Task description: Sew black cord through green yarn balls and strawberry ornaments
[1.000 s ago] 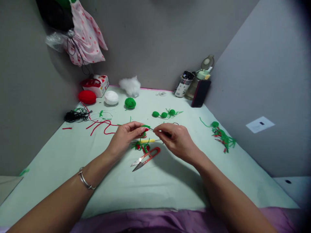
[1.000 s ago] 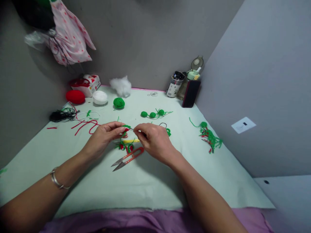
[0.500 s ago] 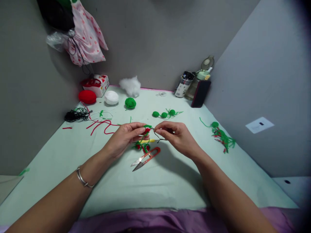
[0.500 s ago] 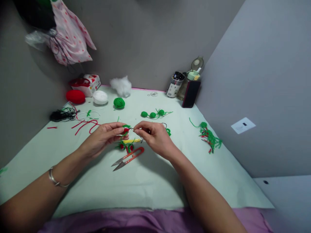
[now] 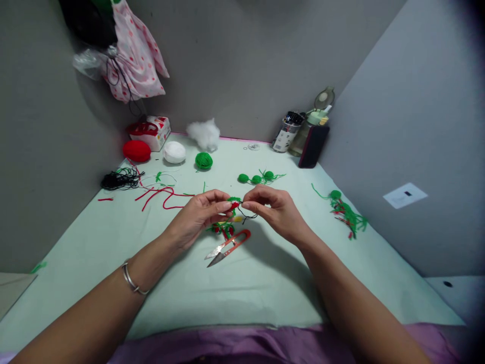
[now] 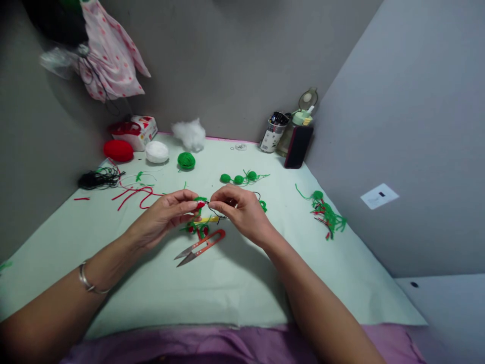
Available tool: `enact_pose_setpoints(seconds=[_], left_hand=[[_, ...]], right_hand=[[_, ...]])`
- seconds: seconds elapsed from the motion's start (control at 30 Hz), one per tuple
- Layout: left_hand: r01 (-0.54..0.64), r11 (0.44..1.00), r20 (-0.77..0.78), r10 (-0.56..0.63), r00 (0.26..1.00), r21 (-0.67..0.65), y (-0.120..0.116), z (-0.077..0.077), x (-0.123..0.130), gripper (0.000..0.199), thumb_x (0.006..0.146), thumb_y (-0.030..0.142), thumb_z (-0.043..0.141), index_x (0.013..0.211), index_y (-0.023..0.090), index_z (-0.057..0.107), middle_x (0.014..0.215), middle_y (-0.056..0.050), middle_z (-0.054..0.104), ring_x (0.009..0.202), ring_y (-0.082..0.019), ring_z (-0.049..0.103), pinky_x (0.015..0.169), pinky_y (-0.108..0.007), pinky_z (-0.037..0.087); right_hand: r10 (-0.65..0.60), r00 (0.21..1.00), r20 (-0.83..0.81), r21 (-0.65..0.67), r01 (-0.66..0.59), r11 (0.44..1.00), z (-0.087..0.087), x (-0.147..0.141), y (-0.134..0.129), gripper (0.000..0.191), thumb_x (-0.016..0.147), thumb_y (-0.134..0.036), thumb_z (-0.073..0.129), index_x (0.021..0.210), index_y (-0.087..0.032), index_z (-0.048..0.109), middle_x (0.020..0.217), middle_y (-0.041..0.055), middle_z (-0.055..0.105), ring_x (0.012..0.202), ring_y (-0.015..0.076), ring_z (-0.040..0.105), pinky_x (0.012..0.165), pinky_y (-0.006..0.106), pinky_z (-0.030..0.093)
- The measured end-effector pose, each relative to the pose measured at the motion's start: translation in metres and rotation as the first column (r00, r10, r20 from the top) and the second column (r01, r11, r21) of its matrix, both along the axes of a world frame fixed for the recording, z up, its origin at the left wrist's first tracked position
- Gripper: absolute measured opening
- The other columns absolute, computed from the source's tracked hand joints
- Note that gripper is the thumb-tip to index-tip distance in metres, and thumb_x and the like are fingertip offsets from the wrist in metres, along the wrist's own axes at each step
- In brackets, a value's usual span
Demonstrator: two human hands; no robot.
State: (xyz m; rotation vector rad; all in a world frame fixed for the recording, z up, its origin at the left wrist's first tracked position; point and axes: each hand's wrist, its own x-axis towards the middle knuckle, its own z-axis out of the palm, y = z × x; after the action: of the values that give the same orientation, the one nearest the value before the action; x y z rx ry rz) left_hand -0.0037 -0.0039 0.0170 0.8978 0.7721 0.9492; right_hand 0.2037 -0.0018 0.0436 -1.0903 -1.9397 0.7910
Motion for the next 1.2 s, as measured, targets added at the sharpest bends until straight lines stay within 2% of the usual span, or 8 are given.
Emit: enact_pose_setpoints(seconds=[0.17,0.33,0.47,0.6,0.7,0.93,1.03,1.2], left_hand=[[-0.022,1.000,-0.014,0.023,1.000,0.018,0.001,-0.002,0.001,0.018,0.073,0.030,0.082,0.084,0.020,0.072,0.083,-0.001,0.068,0.076,-0.013,0.064,0.082,-0.031,0.054],[-0.030,0.998,-0.047,0.032,0.998,0.046,-0.001,-0.008,0.005,0.020,0.074,0.032,0.081,0.085,0.019,0.071,0.083,-0.001,0.068,0.077,-0.014,0.064,0.083,-0.032,0.052],[-0.149,0.988,-0.095,0.153,0.984,0.046,0.000,-0.010,0.006,0.019,0.072,0.028,0.080,0.083,0.019,0.066,0.080,0.001,0.065,0.077,-0.013,0.062,0.079,-0.028,0.050],[-0.117,0.988,-0.138,0.131,0.982,0.103,0.001,-0.015,0.007,0.019,0.077,0.029,0.076,0.085,0.018,0.063,0.082,0.001,0.066,0.080,-0.013,0.063,0.079,-0.027,0.048],[-0.048,0.988,-0.175,0.073,0.982,0.144,-0.001,-0.020,0.010,0.020,0.081,0.032,0.072,0.087,0.018,0.059,0.077,0.001,0.065,0.073,-0.013,0.063,0.071,-0.027,0.048],[-0.047,0.964,-0.238,0.111,0.965,0.260,-0.008,-0.023,0.015,0.015,0.085,0.029,0.065,0.087,0.019,0.054,0.073,0.004,0.058,0.067,-0.010,0.057,0.065,-0.024,0.044],[-0.060,0.938,-0.264,0.157,0.952,0.341,-0.008,-0.023,0.016,0.012,0.083,0.025,0.065,0.085,0.019,0.055,0.078,0.003,0.057,0.070,-0.010,0.054,0.065,-0.024,0.043],[-0.005,0.941,-0.276,0.105,0.955,0.339,-0.005,-0.018,0.016,0.012,0.073,0.018,0.065,0.078,0.018,0.055,0.071,0.005,0.053,0.065,-0.010,0.048,0.060,-0.024,0.038]], right_hand=[[0.013,0.999,0.046,0.052,-0.015,0.999,-0.006,0.001,0.002,0.009,0.091,-0.020,0.064,0.094,-0.019,0.073,0.087,0.0033,0.069,0.076,0.0129,0.060,0.068,0.027,0.047],[0.012,0.999,0.053,0.063,-0.015,0.998,-0.014,-0.007,-0.005,0.026,0.092,-0.013,0.060,0.117,-0.020,0.066,0.089,0.0026,0.070,0.078,0.0130,0.065,0.072,0.026,0.053],[-0.116,0.976,0.183,0.283,0.061,0.957,-0.012,-0.010,-0.008,0.024,0.097,-0.014,0.054,0.117,-0.019,0.065,0.107,0.0094,0.071,0.093,0.0178,0.067,0.082,0.032,0.053],[-0.193,0.927,0.322,0.471,0.020,0.882,-0.015,-0.014,-0.010,0.020,0.101,-0.023,0.051,0.105,-0.017,0.070,0.093,0.0088,0.070,0.083,0.0173,0.066,0.073,0.029,0.050],[-0.115,0.897,0.427,0.402,-0.075,0.913,-0.020,-0.017,-0.012,0.022,0.102,-0.024,0.048,0.100,-0.018,0.069,0.084,0.0046,0.070,0.069,0.0124,0.062,0.062,0.024,0.045],[-0.088,0.868,0.489,0.250,-0.043,0.967,-0.021,-0.013,-0.010,0.014,0.100,-0.024,0.052,0.095,-0.018,0.064,0.081,0.0004,0.071,0.060,0.0087,0.055,0.056,0.022,0.036],[-0.168,0.839,0.518,0.406,-0.068,0.911,-0.022,-0.017,-0.012,0.020,0.100,-0.020,0.046,0.089,-0.017,0.063,0.071,-0.0007,0.067,0.054,0.0084,0.048,0.051,0.024,0.029],[-0.272,0.887,0.373,0.725,-0.095,0.682,-0.022,-0.029,-0.017,0.031,0.096,-0.013,0.047,0.066,-0.018,0.057,0.057,-0.0020,0.054,0.053,0.0088,0.044,0.054,0.025,0.031]])
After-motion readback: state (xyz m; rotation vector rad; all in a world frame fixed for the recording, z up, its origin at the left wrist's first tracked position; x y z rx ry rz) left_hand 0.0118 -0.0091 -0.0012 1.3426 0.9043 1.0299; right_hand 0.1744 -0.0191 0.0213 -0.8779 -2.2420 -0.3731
